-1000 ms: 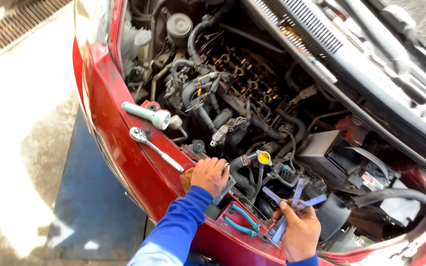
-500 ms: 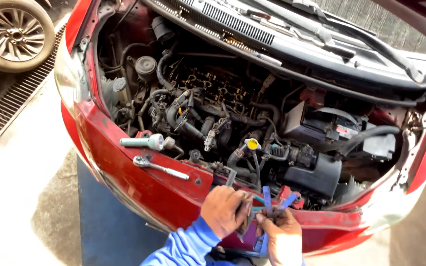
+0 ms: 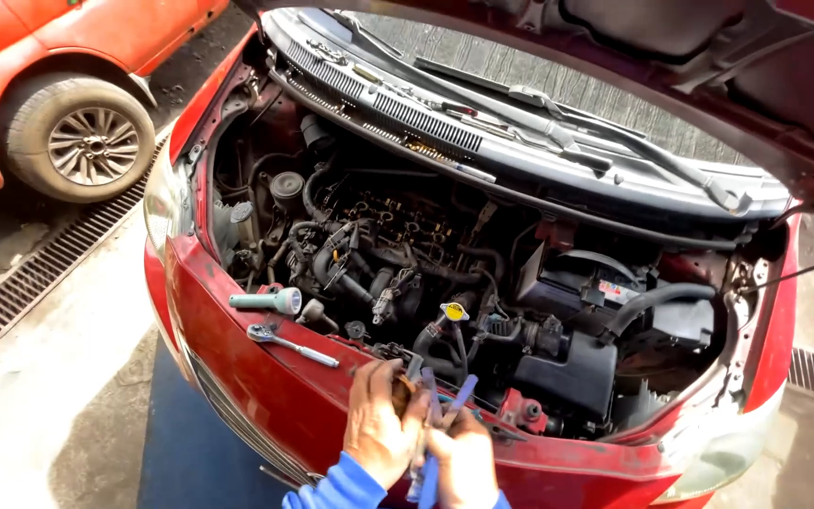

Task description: Check engine valve clearances using a feeler gauge and wipe the tool clean

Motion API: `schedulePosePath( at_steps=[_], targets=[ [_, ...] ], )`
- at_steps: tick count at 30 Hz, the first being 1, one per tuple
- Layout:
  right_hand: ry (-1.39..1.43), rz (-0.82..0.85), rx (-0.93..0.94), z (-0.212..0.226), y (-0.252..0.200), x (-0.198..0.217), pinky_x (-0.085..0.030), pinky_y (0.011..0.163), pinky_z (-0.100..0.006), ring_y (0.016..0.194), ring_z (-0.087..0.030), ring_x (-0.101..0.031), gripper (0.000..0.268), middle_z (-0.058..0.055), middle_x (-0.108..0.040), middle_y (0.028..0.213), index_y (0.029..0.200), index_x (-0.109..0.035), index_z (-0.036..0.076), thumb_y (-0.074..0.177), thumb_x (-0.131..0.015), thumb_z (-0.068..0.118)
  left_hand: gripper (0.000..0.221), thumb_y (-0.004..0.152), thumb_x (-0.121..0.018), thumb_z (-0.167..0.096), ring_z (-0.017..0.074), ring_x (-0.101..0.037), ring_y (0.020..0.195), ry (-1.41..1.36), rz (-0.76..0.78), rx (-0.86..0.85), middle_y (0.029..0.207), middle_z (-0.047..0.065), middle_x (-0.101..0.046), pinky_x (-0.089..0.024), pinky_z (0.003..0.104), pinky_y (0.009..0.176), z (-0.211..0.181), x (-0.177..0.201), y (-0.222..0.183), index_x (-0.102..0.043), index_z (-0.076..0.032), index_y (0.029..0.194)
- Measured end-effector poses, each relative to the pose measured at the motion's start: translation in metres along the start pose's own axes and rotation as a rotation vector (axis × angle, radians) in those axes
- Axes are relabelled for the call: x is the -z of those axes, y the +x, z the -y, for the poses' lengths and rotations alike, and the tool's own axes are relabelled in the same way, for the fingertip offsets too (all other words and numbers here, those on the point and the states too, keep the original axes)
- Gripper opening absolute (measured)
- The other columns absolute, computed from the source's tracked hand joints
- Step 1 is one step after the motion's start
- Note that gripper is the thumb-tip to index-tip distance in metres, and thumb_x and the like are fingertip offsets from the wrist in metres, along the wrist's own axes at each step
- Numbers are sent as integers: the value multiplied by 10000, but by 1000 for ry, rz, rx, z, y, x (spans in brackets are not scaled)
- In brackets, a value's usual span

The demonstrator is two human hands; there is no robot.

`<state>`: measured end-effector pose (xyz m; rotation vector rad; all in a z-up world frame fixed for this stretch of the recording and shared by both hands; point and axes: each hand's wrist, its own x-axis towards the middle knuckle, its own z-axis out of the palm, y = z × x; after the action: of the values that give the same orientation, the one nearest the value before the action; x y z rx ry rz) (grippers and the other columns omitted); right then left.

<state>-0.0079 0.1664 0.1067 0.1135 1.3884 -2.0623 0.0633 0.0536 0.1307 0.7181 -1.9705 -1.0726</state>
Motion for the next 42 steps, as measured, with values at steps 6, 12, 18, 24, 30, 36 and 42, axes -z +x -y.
schedulePosePath(
  at_steps=[6,12,18,24,30,36,42],
  targets=[
    [10,64,-120,10,-8,4,-422,369,-365,384,-235,-479,239,-195,-562,576,921,-591,-117,712,-682,-190,579,788,-847,-446,348,-695,761,215,37,102,1147,119,-474,-595,517,600,26,-14,-27,-493,-103,1091],
    [219,48,-182,-25,12,26,-414,357,-358,380,-257,-489,239,-212,-555,588,924,-602,-51,751,-688,-193,446,906,-710,-525,300,-565,640,480,13,-330,690,52,-548,-456,461,618,-7,-1,-10,-585,-141,717],
    [262,-190,-190,-25,19,29,-423,402,-346,420,-224,-470,293,-216,-660,741,994,-656,-42,767,-608,-221,266,916,-617,-458,307,-587,940,469,269,-283,942,81,-609,-434,512,842,-27,7,-6,-735,-224,964],
    [127,-197,-122,-14,15,4,-382,331,-355,353,-286,-461,302,-306,-642,687,978,-644,-124,727,-585,-283,239,984,-560,-293,287,-608,843,100,546,-77,922,80,-622,-521,427,763,6,23,11,-678,-114,1090],
    [-230,-365,-40,2,5,-36,-443,361,-366,417,-219,-513,204,-176,-627,635,952,-683,-74,769,-771,-98,307,825,-555,-122,401,-701,1015,150,405,343,1027,140,-778,-531,472,886,48,52,60,-698,-155,1094],
    [-51,-286,-52,3,7,-68,-496,430,-435,440,-322,-544,119,-202,-558,671,923,-590,-54,893,-684,-120,407,955,-661,-383,143,-450,541,78,719,605,573,22,-540,-370,360,556,67,104,123,-531,-144,654],
    [8,-69,-134,6,-3,-98,-523,562,-413,576,-337,-623,252,-244,-605,725,1073,-586,-78,854,-679,5,254,924,-730,-344,79,-519,570,-260,1095,669,635,-18,-615,-442,269,561,61,116,128,-745,-103,845]
  ],
)
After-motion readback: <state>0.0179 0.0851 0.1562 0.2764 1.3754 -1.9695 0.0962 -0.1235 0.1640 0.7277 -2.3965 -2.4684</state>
